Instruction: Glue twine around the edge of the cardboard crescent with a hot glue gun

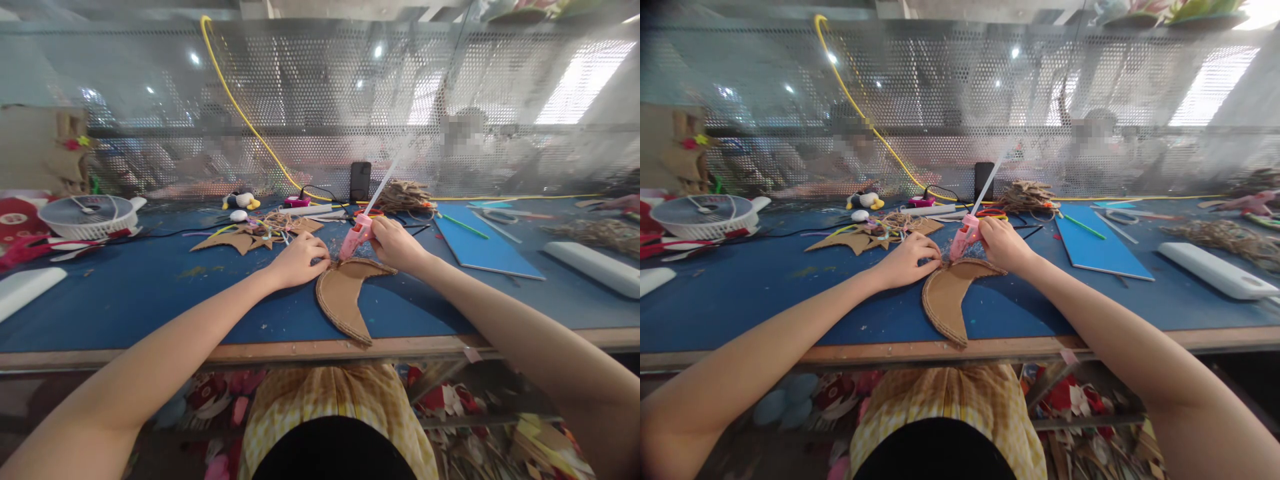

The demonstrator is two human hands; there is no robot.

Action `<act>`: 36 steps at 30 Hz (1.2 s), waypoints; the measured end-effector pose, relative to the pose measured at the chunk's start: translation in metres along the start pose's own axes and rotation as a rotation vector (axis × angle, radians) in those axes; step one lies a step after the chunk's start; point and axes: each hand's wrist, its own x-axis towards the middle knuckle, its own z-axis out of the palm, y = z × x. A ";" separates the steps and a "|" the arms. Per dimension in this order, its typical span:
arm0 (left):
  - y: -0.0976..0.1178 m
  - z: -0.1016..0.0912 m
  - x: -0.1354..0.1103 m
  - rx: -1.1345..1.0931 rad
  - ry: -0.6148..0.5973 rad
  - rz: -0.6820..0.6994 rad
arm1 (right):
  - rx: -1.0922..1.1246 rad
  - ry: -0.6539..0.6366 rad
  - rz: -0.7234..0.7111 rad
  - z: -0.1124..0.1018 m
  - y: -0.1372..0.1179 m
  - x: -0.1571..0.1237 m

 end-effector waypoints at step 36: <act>0.007 -0.009 -0.001 0.087 -0.159 -0.025 | -0.056 0.220 0.223 -0.011 -0.010 -0.003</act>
